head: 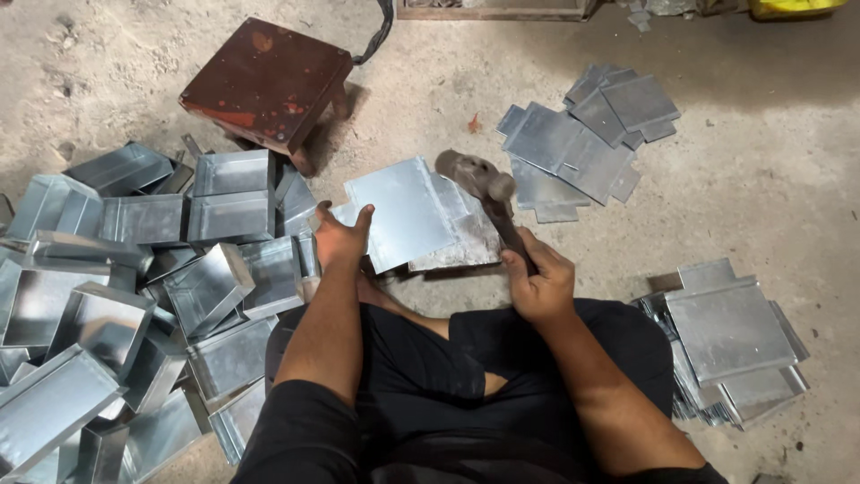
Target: The person sits on the floor and uses a hammer to strike a stack of rectangular metal sheets placed on a small wooden block. The person repeatedly hits the metal sheets to flatten or shape them, occasionally adjusting the stack with their left hand.
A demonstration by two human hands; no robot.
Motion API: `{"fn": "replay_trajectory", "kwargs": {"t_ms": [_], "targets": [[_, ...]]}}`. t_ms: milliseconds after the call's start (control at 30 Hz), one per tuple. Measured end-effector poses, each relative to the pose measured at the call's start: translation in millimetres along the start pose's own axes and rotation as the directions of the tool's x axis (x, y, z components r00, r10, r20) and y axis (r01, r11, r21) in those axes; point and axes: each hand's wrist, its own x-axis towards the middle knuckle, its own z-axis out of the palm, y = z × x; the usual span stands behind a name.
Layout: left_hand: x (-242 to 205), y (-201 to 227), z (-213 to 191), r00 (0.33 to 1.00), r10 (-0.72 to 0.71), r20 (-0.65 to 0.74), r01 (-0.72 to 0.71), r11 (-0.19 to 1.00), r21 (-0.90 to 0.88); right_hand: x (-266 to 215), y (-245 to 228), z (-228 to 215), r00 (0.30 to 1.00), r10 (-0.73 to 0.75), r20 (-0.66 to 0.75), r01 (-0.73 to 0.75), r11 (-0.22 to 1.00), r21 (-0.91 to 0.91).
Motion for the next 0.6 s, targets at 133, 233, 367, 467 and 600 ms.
{"fn": "replay_trajectory", "kwargs": {"t_ms": [133, 233, 367, 467, 600], "targets": [[-3.1, 5.8, 0.8, 1.000, -0.021, 0.015, 0.020, 1.000, 0.019, -10.0, 8.2, 20.6, 0.994, 0.040, 0.100, -0.041, 0.999, 0.010], [-7.7, 6.5, 1.1, 1.000, -0.020, 0.016, 0.020, 1.000, 0.012, -11.7, 18.3, 23.6, 0.795, 0.555, 0.247, -0.495, 0.827, -0.265], [-5.6, 6.6, 1.5, 0.999, -0.010, 0.038, 0.009, 1.000, 0.019, -11.1, 25.3, 4.4, 0.897, 0.437, 0.060, -0.432, 0.898, -0.082], [-4.7, 5.6, 1.3, 0.999, -0.012, 0.030, 0.012, 1.000, -0.007, -8.4, 22.5, -7.1, 0.957, 0.283, 0.056, -0.286, 0.957, 0.044], [-5.6, 8.2, 2.7, 0.999, -0.017, 0.034, 0.018, 1.000, -0.016, -8.4, 14.6, -12.7, 0.821, 0.484, 0.303, -0.455, 0.875, -0.166]]}}
